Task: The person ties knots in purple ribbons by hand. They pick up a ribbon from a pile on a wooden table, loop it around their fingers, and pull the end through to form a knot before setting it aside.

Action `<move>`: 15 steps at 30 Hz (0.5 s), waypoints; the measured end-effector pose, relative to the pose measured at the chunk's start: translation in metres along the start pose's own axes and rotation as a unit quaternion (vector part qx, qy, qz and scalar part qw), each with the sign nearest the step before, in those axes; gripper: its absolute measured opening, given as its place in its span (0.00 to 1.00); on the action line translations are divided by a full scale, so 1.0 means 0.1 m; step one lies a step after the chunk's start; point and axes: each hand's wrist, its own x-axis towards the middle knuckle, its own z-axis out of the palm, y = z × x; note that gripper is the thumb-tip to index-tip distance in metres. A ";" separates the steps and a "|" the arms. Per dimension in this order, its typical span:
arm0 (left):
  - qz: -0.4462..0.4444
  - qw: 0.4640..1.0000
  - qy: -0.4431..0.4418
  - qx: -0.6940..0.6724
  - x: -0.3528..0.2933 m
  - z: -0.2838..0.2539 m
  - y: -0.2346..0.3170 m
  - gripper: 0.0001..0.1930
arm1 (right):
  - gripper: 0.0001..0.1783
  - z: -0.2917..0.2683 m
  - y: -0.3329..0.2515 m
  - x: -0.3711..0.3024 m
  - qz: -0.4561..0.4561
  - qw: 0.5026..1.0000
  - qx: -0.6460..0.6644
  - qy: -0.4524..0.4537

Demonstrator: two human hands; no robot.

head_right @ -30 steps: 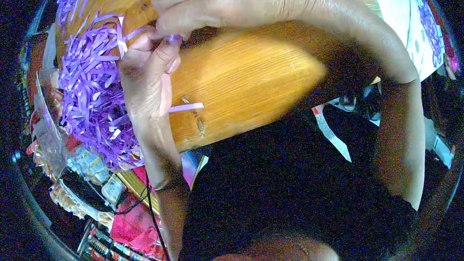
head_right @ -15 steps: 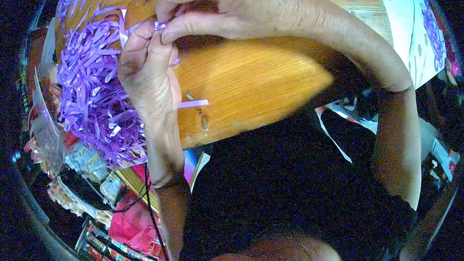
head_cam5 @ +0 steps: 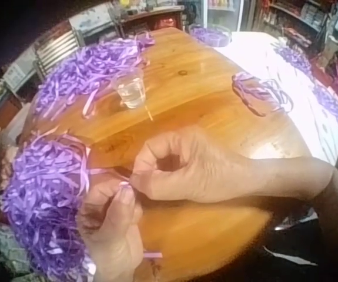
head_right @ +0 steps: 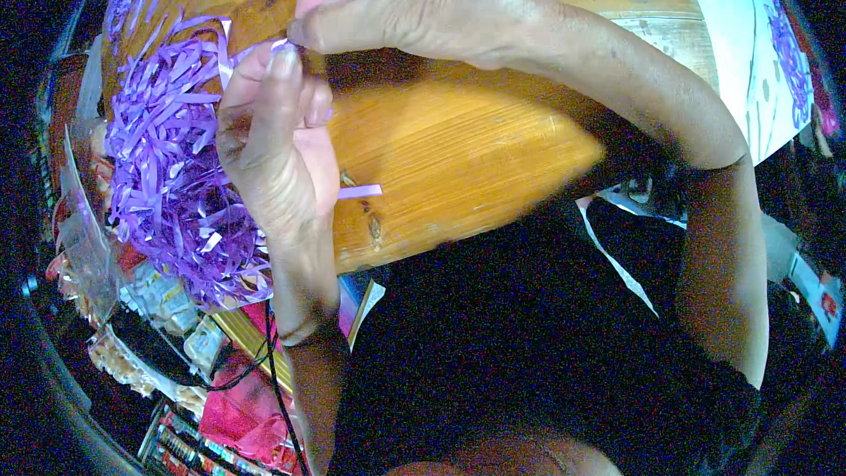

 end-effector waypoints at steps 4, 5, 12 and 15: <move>-0.035 0.992 -0.050 -0.113 0.04 -0.05 -0.01 0.09 | 0.08 -0.05 0.03 0.00 0.090 0.989 0.115 -0.004; -0.040 0.989 -0.065 -0.125 0.06 -0.07 -0.02 0.09 | 0.08 -0.06 0.02 0.00 0.112 0.986 0.125 -0.010; -0.045 0.986 -0.072 -0.142 0.08 -0.13 -0.03 0.08 | 0.06 0.08 0.11 -0.01 -0.052 0.989 0.139 0.007; -0.054 0.987 -0.066 -0.138 0.08 -0.13 -0.01 0.08 | 0.06 0.10 0.19 0.02 -0.151 0.982 0.112 0.002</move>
